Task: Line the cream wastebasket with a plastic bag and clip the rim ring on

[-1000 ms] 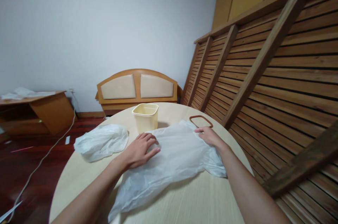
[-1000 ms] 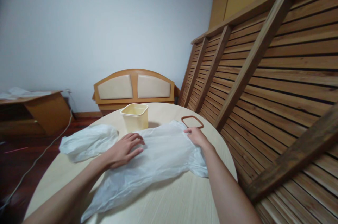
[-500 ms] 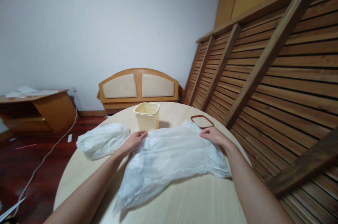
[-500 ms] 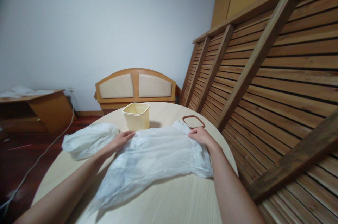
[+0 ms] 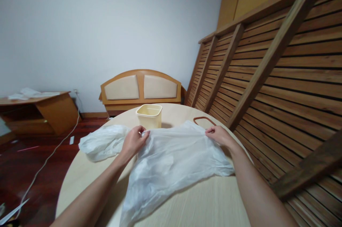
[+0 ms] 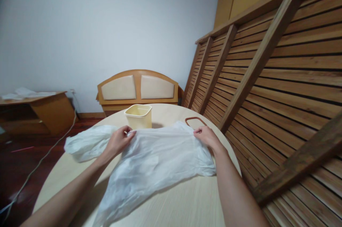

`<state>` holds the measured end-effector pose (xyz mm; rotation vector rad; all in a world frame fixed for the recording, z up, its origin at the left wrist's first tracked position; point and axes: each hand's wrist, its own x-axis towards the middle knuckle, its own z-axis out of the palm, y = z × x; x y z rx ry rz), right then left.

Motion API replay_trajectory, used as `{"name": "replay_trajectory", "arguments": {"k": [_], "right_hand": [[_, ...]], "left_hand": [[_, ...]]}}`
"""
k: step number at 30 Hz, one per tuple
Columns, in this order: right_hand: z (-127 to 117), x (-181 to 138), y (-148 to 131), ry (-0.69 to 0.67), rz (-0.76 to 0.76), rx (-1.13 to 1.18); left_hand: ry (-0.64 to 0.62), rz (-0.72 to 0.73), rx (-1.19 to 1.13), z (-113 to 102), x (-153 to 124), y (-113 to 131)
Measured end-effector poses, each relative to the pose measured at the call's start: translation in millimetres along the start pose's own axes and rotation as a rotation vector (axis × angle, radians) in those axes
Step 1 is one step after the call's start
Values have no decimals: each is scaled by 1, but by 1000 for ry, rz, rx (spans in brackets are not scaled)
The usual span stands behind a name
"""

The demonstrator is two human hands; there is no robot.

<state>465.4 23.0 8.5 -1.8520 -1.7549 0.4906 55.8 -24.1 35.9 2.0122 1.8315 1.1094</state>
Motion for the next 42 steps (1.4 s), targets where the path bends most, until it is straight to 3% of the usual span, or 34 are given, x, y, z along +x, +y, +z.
{"name": "replay_trajectory", "arguments": {"k": [3, 5, 12, 17, 22, 25, 30, 34, 37, 40, 42], "right_hand": [[-5, -2, 7, 24, 79, -127], [-8, -6, 10, 18, 119, -207], [-4, -15, -9, 36, 93, -372], [17, -13, -27, 64, -49, -341], [29, -8, -25, 52, -29, -310], [30, -4, -20, 47, -14, -292], [33, 1, -14, 39, 9, -239], [32, 8, -7, 65, 23, -193], [28, 14, -1, 122, 65, -171], [25, 18, 8, 155, 112, -154], [23, 19, 13, 166, 134, -140]], "left_hand": [[-92, 157, -154, 8, -6, 8], [-196, 165, -293, 13, -7, 9], [-278, -245, -404, 23, 4, -11], [-417, -324, -408, 17, -3, -14], [-534, -321, -466, 14, -9, -8], [-450, -343, -465, 12, -6, -8], [-204, -365, -473, -5, 7, -11], [-2, -326, -459, -15, 14, -13], [62, -273, -437, -12, 13, -10], [36, -114, -364, -1, 3, -1], [-61, 149, -206, 9, -8, 6]]}}
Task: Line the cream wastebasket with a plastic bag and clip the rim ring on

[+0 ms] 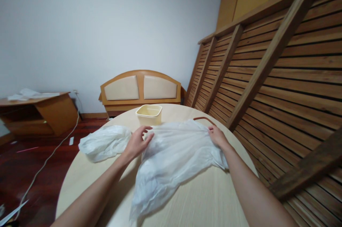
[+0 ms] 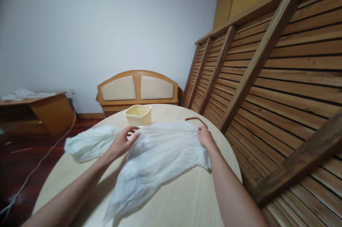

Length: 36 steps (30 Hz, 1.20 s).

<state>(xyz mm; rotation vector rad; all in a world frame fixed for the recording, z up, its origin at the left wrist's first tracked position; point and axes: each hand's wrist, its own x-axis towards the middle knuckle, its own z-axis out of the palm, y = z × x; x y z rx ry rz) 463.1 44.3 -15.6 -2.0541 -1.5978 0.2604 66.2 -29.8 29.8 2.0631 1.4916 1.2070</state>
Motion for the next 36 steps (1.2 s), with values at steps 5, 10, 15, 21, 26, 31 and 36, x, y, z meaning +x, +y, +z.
{"name": "replay_trajectory", "arguments": {"k": [5, 10, 15, 21, 26, 31, 36], "right_hand": [[-3, 3, 7, -19, 18, 9], [-15, 2, 12, -7, 17, -38], [-34, -9, 10, 46, -8, -97], [-37, -39, -42, -21, -345, -19], [-12, -76, -94, -329, -792, 126], [18, -86, -101, -602, -721, 10], [27, -87, -95, -699, -658, -97]], "left_hand": [[-381, 256, 359, 20, -22, 13], [-450, 165, 514, 17, -25, 30], [-374, 180, 618, 13, -27, 45], [-593, 345, 448, 8, -41, 67], [-845, 412, 343, 6, -59, 81], [-862, 440, 370, 22, -69, 77], [-687, 416, 487, 37, -64, 78]]}}
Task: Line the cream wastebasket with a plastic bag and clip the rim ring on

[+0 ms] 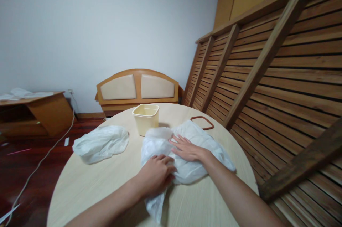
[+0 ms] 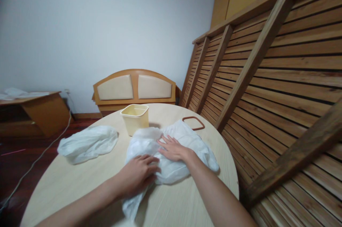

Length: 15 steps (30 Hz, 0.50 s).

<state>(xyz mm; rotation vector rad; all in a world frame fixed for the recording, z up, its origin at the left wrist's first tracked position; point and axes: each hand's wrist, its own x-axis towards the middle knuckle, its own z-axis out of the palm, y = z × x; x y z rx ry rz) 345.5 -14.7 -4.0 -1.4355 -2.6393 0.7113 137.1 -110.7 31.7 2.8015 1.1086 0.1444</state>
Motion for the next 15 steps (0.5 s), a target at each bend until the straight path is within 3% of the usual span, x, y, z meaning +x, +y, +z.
{"name": "replay_trajectory", "arguments": {"k": [3, 7, 11, 15], "right_hand": [[-4, -7, -10, 38, -62, -52], [-12, -16, -26, 251, -87, -185], [-11, -5, -24, 431, -133, -137], [-1, 16, -12, 401, -209, 20]], "left_hand": [[46, -52, 37, -3, 5, -4], [136, 14, 61, -2, 4, -14], [96, -6, 58, 6, 3, -20], [59, 1, 54, 5, 3, -16]]}}
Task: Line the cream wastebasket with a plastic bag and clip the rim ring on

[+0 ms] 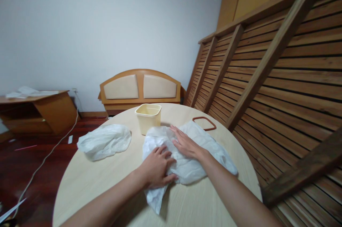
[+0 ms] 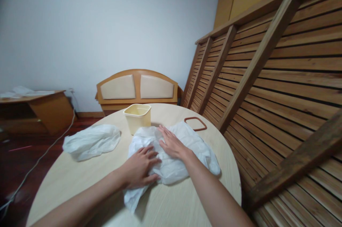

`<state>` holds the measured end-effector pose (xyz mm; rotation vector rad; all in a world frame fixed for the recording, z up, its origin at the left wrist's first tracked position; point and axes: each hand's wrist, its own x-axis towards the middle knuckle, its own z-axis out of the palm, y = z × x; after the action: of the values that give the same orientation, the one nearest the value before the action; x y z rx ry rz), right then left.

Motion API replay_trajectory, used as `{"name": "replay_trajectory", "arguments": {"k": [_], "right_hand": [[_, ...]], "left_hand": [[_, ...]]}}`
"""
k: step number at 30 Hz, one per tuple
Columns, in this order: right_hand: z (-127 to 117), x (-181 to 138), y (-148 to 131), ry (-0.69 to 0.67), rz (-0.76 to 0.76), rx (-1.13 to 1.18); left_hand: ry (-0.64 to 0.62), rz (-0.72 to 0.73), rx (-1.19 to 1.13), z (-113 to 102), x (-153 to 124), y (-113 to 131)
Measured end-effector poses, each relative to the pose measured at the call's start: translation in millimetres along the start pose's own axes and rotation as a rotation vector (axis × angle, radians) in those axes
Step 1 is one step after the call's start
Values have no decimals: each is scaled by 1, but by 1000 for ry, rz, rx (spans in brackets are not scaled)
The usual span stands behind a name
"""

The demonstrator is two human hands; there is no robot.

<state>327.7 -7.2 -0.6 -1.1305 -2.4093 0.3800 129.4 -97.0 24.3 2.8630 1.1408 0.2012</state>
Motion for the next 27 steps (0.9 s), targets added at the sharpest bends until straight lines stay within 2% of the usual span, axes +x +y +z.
{"name": "replay_trajectory", "arguments": {"k": [5, 9, 13, 15, 19, 21, 24, 27], "right_hand": [[7, 4, 1, -140, 10, -3], [-6, -3, -14, -179, -87, -7], [-16, -14, -27, -294, -97, 61], [-16, -18, -29, -353, -96, 65], [-14, -21, -33, -418, -93, 25], [-15, -20, -36, -438, -102, 1], [-19, -21, -43, -450, -106, -1], [-22, -24, -44, -441, -31, 34]], "left_hand": [[14, -21, 47, -3, 2, 3], [-37, -196, 137, -1, 4, 3], [-92, -347, 177, -7, 1, 3], [-84, -329, 173, -13, -1, -1], [20, -118, 131, -17, -4, -20], [9, -54, 78, -14, -3, -33], [-84, -44, 16, -8, 1, -46], [-101, -119, 29, -7, 2, -51]]}}
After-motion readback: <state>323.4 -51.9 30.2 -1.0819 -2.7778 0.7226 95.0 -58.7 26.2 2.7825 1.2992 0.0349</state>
